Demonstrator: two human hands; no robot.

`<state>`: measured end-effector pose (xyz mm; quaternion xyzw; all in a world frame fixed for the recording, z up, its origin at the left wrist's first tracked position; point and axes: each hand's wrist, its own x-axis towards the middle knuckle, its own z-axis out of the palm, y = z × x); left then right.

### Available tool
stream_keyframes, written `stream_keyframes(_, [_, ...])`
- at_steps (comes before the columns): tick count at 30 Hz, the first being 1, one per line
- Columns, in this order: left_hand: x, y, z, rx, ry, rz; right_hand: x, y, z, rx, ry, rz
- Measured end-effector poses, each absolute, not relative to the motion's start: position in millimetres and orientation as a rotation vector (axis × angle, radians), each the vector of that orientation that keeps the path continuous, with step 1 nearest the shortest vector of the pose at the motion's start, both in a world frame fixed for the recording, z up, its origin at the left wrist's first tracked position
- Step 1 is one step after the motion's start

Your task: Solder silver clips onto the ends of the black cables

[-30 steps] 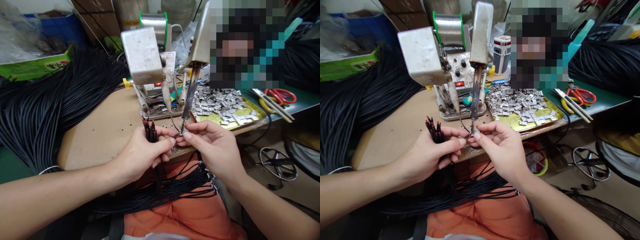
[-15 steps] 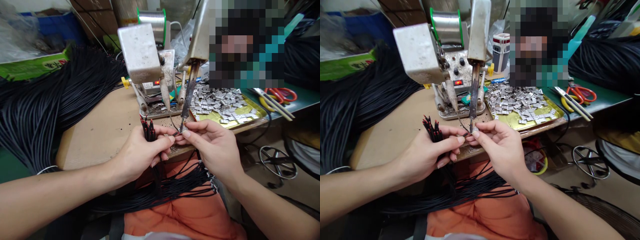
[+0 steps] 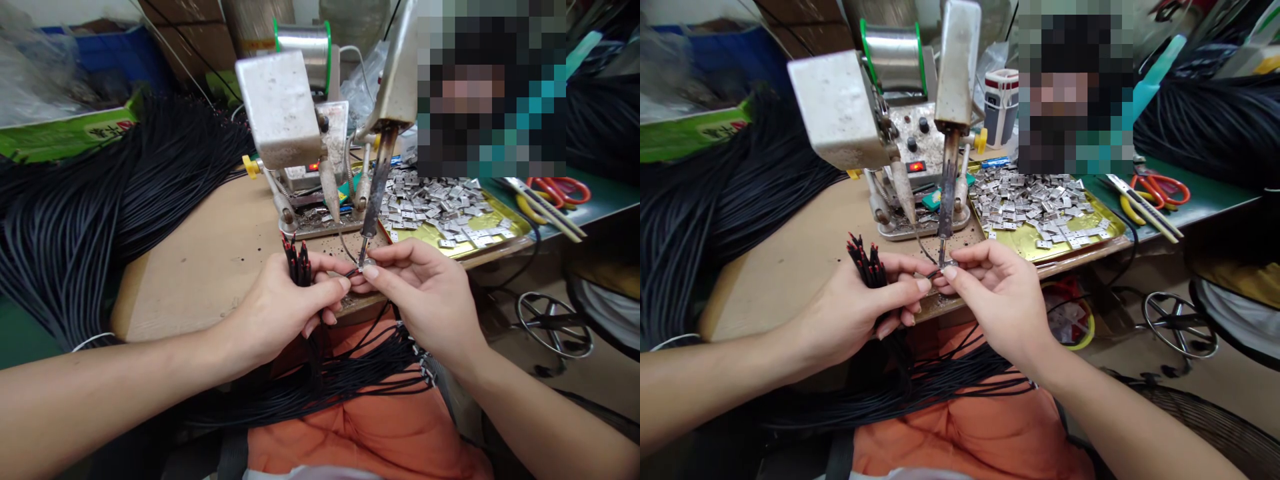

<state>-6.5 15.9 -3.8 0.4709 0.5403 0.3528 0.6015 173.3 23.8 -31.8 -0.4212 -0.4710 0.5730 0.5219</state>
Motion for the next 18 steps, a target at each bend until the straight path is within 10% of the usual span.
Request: stream_keyframes(18, [-5.9,14.8,-1.5,1.066,1.207,0.813,170.4,21.2,-33.3,-1.003,-1.131,1.303])
